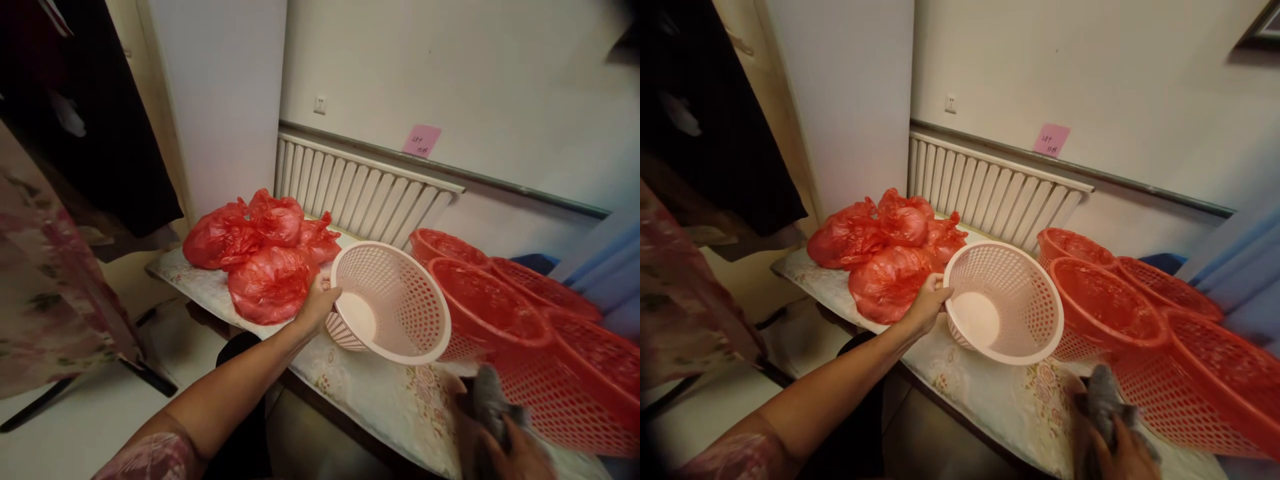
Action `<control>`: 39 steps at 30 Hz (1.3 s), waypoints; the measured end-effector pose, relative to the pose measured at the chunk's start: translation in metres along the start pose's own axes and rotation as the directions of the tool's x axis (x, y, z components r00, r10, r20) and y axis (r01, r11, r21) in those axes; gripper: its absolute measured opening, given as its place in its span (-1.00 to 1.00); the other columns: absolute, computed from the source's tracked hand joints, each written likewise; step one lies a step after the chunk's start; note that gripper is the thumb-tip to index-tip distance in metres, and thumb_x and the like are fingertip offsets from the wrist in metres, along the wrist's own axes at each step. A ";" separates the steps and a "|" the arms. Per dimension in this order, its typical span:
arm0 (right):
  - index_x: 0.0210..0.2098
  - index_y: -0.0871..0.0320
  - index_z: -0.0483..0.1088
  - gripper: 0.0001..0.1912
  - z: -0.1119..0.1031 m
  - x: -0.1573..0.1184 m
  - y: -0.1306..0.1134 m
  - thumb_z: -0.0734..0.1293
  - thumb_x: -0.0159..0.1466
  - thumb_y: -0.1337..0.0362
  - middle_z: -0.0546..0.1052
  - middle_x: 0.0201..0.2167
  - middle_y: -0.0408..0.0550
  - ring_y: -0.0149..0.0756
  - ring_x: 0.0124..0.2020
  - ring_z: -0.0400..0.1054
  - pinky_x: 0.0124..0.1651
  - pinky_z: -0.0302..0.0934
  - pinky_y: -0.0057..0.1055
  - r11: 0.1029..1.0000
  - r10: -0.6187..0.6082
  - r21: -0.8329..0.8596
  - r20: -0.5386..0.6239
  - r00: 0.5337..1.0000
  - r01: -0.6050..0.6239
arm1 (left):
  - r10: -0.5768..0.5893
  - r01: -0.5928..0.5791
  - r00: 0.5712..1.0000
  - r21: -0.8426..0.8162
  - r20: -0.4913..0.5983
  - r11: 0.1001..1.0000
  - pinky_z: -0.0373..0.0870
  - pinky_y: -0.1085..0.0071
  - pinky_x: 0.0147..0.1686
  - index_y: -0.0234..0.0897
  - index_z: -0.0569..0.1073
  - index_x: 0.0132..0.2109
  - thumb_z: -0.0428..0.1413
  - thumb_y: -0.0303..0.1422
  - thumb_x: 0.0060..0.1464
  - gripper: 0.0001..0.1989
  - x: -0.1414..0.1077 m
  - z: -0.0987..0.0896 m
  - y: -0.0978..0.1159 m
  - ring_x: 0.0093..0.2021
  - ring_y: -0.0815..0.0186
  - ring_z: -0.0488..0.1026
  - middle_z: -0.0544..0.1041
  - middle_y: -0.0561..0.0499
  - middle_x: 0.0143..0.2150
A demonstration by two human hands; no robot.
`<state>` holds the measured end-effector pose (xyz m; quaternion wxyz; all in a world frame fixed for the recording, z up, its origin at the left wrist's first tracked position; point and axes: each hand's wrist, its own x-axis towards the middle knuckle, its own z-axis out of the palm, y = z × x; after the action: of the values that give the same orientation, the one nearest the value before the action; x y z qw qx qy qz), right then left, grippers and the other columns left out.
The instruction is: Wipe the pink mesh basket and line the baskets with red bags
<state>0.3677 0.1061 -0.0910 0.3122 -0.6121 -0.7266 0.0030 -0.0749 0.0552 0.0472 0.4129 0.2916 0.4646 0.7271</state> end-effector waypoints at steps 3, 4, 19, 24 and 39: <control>-0.32 0.04 0.47 -0.58 0.012 0.005 -0.014 0.28 0.00 -0.11 0.59 -0.31 0.10 0.16 -0.21 0.49 -0.20 0.37 0.02 0.997 0.049 0.055 0.083 0.995 -0.053 | -0.010 0.007 0.999 0.077 0.038 0.997 0.34 0.53 -0.59 -0.27 0.24 -0.13 0.14 -0.38 -0.02 -0.70 0.004 -0.010 0.000 -0.58 0.45 0.36 0.39 0.17 -0.47; -0.30 0.03 0.47 -0.58 0.012 0.006 -0.021 0.28 0.01 -0.11 0.60 -0.29 0.10 0.12 -0.23 0.50 -0.22 0.38 -0.01 0.993 0.082 0.078 0.089 0.993 -0.089 | -0.016 0.011 0.998 0.099 0.053 0.995 0.33 0.53 -0.61 -0.26 0.23 -0.12 0.15 -0.35 0.00 -0.68 0.006 -0.015 -0.001 -0.61 0.47 0.33 0.36 0.19 -0.50; 0.20 0.26 0.27 -0.33 -0.017 0.056 -0.212 0.15 0.32 -0.12 0.36 0.17 0.26 0.10 0.17 0.25 0.20 0.13 0.06 0.894 -0.411 0.034 -0.337 0.847 0.448 | 0.381 -0.258 0.925 0.705 -0.018 0.660 0.43 0.29 -0.21 -0.28 0.32 -0.05 0.08 -0.36 0.06 -0.72 0.052 -0.120 0.010 -0.31 0.28 0.46 0.44 -0.01 -0.27; 0.16 0.23 0.26 -0.42 0.017 0.078 -0.233 0.15 0.35 -0.07 0.41 0.09 0.22 0.06 0.18 0.20 0.21 0.08 0.08 0.739 -0.671 -0.101 -0.200 0.714 0.666 | 0.638 -0.117 0.770 0.980 -0.014 0.162 0.15 0.00 0.19 -0.37 0.27 0.14 0.12 -0.37 0.06 -0.51 0.084 -0.197 0.031 0.26 -0.09 0.16 0.24 -0.34 0.23; -0.44 0.13 0.36 -0.72 0.020 0.103 -0.239 0.18 0.37 0.21 0.37 -0.48 -0.09 -0.24 -0.34 0.23 -0.20 0.07 -0.33 0.715 -0.691 0.085 -0.060 0.720 0.694 | 0.478 0.033 0.813 0.846 -0.332 0.532 0.37 0.25 -0.12 -0.26 0.41 -0.06 0.00 -0.50 -0.05 -0.64 0.095 -0.259 0.094 -0.10 0.09 0.48 0.55 -0.12 -0.15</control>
<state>0.1402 0.1457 0.0315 0.3299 -0.2794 -0.8978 -0.0844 -0.3614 0.0043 0.0343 -0.0172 0.2967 0.7984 0.5237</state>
